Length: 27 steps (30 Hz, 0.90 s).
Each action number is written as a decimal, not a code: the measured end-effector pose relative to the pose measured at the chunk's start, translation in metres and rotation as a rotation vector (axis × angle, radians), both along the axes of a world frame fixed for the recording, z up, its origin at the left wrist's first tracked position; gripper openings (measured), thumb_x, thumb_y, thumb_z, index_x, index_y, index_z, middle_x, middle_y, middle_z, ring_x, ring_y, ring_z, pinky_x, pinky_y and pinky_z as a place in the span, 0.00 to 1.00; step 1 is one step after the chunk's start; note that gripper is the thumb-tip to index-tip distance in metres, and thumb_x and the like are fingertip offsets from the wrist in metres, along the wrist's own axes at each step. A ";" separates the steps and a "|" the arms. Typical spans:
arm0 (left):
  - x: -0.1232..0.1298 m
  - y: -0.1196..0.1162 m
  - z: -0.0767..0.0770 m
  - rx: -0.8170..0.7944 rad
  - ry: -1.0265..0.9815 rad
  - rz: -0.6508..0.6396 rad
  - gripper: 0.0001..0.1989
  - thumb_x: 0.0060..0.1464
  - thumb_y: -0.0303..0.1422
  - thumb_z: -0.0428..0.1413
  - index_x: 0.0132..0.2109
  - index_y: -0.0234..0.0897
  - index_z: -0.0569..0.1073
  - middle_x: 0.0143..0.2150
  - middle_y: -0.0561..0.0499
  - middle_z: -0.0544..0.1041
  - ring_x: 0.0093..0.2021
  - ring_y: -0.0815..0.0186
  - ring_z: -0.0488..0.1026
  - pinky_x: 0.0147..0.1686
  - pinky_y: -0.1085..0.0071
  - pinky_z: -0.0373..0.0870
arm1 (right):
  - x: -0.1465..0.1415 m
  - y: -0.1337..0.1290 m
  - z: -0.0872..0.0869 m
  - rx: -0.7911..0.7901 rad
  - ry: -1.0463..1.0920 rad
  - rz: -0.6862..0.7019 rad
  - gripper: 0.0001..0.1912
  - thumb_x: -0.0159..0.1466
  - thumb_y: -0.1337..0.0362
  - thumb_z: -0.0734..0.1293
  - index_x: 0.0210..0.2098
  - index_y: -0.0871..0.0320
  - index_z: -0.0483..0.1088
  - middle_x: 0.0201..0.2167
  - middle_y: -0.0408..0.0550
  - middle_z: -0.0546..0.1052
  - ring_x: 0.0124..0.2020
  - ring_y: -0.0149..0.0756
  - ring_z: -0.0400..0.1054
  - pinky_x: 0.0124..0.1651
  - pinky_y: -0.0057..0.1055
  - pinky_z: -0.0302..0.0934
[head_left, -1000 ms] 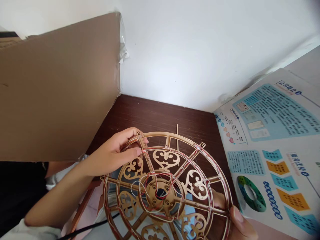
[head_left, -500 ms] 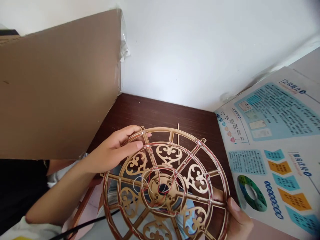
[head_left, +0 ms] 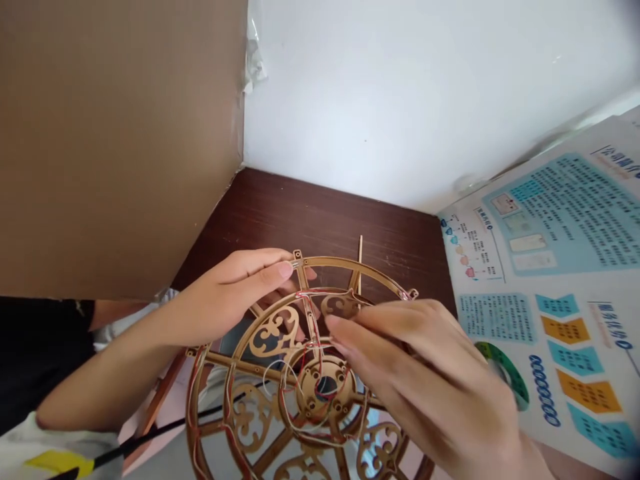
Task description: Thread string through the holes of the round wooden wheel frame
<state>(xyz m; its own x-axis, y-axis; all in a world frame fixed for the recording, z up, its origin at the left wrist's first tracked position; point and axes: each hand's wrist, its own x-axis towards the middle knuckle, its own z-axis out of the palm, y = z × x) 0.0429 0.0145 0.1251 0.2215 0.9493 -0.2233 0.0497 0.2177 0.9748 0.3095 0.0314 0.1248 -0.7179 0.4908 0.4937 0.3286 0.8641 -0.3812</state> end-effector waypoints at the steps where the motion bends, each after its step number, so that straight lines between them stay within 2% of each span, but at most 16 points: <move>1: 0.001 -0.001 0.001 0.004 0.014 0.001 0.18 0.71 0.49 0.56 0.44 0.43 0.84 0.40 0.54 0.87 0.43 0.62 0.85 0.43 0.72 0.79 | -0.009 0.004 0.007 0.022 -0.008 0.030 0.13 0.77 0.73 0.63 0.55 0.57 0.75 0.42 0.47 0.83 0.40 0.36 0.77 0.42 0.37 0.66; 5: 0.002 -0.005 0.006 0.014 0.051 -0.012 0.17 0.71 0.49 0.56 0.51 0.46 0.84 0.44 0.53 0.87 0.46 0.60 0.85 0.47 0.70 0.80 | -0.026 0.016 0.014 0.062 -0.061 0.095 0.13 0.80 0.70 0.60 0.54 0.59 0.76 0.41 0.49 0.84 0.39 0.36 0.77 0.41 0.37 0.65; 9: 0.001 -0.008 0.010 0.058 0.094 0.006 0.15 0.71 0.46 0.57 0.51 0.48 0.86 0.47 0.54 0.87 0.49 0.60 0.84 0.51 0.71 0.78 | -0.026 0.016 0.010 0.022 -0.055 0.130 0.14 0.79 0.72 0.60 0.55 0.61 0.76 0.42 0.50 0.84 0.40 0.37 0.78 0.43 0.37 0.66; 15: 0.001 -0.010 0.008 -0.018 0.012 -0.007 0.16 0.71 0.47 0.57 0.52 0.47 0.85 0.47 0.51 0.86 0.43 0.58 0.84 0.44 0.68 0.82 | -0.027 0.011 0.005 -0.006 -0.044 0.104 0.14 0.77 0.74 0.63 0.55 0.61 0.77 0.42 0.49 0.83 0.40 0.38 0.79 0.42 0.38 0.68; 19: 0.001 -0.010 0.007 0.021 0.068 0.007 0.17 0.70 0.48 0.57 0.50 0.45 0.85 0.48 0.50 0.86 0.46 0.56 0.84 0.48 0.66 0.82 | -0.028 0.011 0.003 -0.008 -0.028 0.105 0.13 0.76 0.74 0.63 0.54 0.61 0.77 0.41 0.49 0.83 0.39 0.38 0.78 0.41 0.38 0.68; 24: 0.004 -0.011 0.004 -0.018 -0.010 -0.019 0.17 0.72 0.47 0.55 0.52 0.45 0.84 0.46 0.51 0.86 0.41 0.60 0.84 0.44 0.69 0.81 | -0.027 0.011 0.005 -0.003 -0.038 0.131 0.14 0.79 0.72 0.60 0.55 0.61 0.76 0.41 0.50 0.84 0.40 0.38 0.78 0.42 0.38 0.67; 27: 0.005 -0.012 0.003 0.027 -0.013 -0.017 0.15 0.73 0.45 0.55 0.49 0.45 0.85 0.44 0.54 0.86 0.42 0.63 0.84 0.45 0.73 0.79 | -0.027 0.011 0.009 0.026 -0.071 0.147 0.14 0.81 0.71 0.57 0.54 0.62 0.75 0.40 0.51 0.84 0.38 0.36 0.78 0.40 0.37 0.65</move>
